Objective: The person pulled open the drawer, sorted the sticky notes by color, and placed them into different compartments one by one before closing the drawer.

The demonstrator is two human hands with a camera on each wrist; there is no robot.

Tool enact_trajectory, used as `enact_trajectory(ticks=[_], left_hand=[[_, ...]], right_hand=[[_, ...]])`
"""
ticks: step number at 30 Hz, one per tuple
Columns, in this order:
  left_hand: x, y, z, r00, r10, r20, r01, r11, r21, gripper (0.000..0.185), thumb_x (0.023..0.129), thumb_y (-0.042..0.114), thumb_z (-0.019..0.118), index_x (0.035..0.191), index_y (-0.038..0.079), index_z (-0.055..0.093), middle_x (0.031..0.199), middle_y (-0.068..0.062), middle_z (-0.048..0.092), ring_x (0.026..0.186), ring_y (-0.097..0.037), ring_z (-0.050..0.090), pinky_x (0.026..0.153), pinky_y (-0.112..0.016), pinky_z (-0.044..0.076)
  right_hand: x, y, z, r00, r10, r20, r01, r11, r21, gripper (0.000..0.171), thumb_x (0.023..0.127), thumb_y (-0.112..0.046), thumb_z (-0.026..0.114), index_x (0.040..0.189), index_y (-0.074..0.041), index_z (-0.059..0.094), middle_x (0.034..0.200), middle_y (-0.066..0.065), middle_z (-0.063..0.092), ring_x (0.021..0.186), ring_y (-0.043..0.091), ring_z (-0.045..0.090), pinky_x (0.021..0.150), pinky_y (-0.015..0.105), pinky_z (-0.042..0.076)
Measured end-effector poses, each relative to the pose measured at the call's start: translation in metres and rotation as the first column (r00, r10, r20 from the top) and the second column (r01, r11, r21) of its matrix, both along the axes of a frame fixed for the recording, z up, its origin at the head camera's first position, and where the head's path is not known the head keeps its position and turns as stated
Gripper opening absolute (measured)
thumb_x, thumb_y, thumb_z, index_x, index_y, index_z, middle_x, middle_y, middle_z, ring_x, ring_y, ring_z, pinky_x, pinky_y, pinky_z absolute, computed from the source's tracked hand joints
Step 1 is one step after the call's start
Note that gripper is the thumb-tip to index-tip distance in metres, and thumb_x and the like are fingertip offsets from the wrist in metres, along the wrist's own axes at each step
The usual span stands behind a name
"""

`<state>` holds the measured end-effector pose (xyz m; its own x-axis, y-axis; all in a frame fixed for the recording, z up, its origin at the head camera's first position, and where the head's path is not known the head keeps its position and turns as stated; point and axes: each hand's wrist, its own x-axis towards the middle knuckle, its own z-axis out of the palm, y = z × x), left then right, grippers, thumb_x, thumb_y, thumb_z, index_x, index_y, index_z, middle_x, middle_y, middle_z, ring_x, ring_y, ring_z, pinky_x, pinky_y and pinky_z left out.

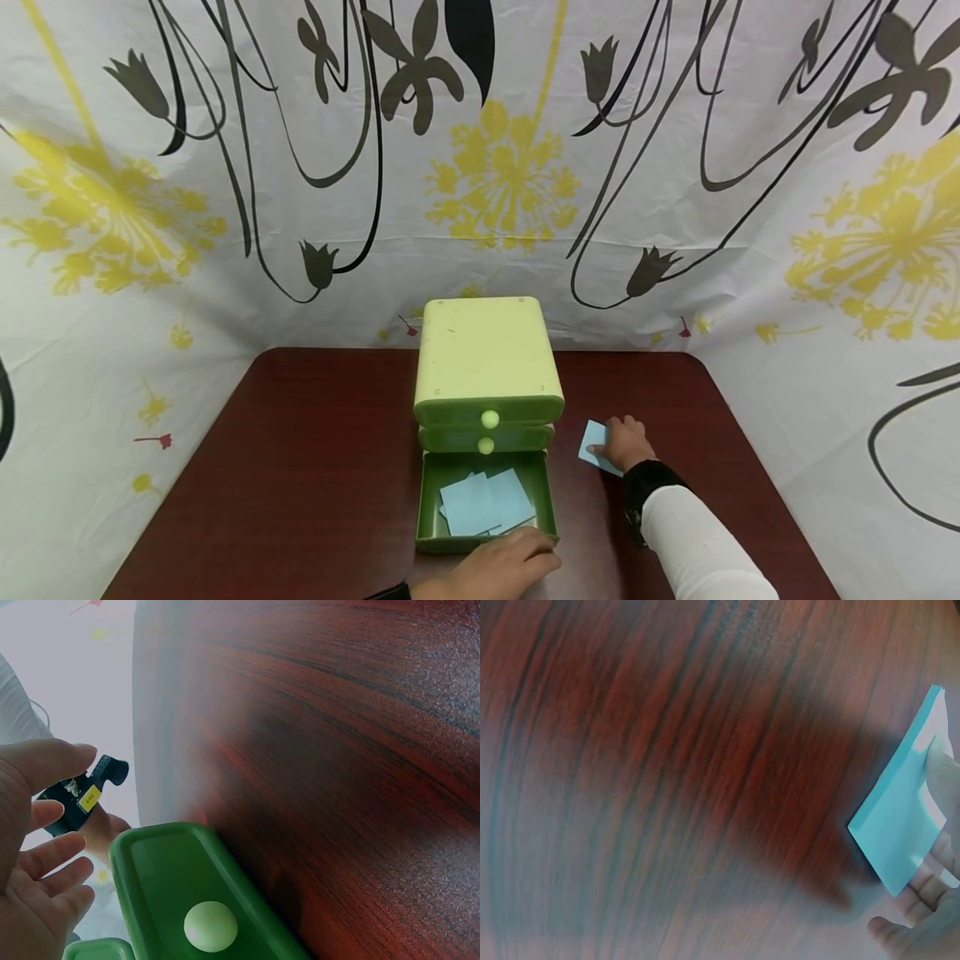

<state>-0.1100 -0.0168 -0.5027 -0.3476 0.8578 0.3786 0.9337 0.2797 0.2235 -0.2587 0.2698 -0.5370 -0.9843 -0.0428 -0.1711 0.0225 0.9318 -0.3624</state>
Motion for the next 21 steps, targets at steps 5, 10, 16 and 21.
enact_trajectory(ticks=[5,10,16,21], left_hand=[[0.003,-0.001,0.001,0.999,0.006,0.041,-0.006,1.0,-0.011,0.042,0.095,0.037,0.06,0.127,0.01,0.056,0.124,-0.005,0.054,0.117,-0.014,0.051,0.097,-0.013,0.04],[0.004,-0.003,0.002,0.997,0.018,0.072,-0.015,0.999,-0.043,0.042,0.094,0.036,0.062,0.127,0.01,0.057,0.124,-0.005,0.054,0.116,-0.014,0.05,0.094,-0.011,0.041],[0.005,-0.008,0.008,0.991,0.013,0.135,-0.004,0.998,-0.067,0.042,0.096,0.035,0.059,0.13,0.011,0.054,0.127,-0.005,0.052,0.117,-0.012,0.049,0.093,-0.012,0.041],[0.006,-0.013,0.013,0.99,0.061,0.127,-0.046,0.992,-0.113,0.046,0.089,0.028,0.071,0.129,0.012,0.054,0.129,-0.003,0.05,0.118,-0.013,0.048,0.093,-0.017,0.044]], right_hand=[[0.007,0.004,0.003,0.996,-0.087,0.029,0.088,0.995,-0.054,0.062,0.081,-0.036,0.078,0.115,0.01,0.052,0.111,0.027,0.049,0.105,0.042,0.041,0.078,0.051,0.046],[0.012,0.009,0.002,0.99,-0.138,0.022,0.14,0.98,-0.141,0.055,0.08,-0.031,0.079,0.106,0.008,0.05,0.104,0.024,0.049,0.099,0.04,0.043,0.073,0.048,0.044],[0.027,0.008,0.011,0.991,-0.133,-0.028,0.117,0.938,-0.327,0.028,0.09,-0.01,0.065,0.092,0.001,0.04,0.072,0.007,0.038,0.067,0.023,0.041,0.062,0.034,0.034],[0.048,0.005,0.025,0.988,-0.108,-0.107,0.048,0.89,-0.454,0.021,0.094,-0.003,0.058,0.091,0.0,0.037,0.079,0.007,0.035,0.069,0.02,0.034,0.064,0.035,0.029]])
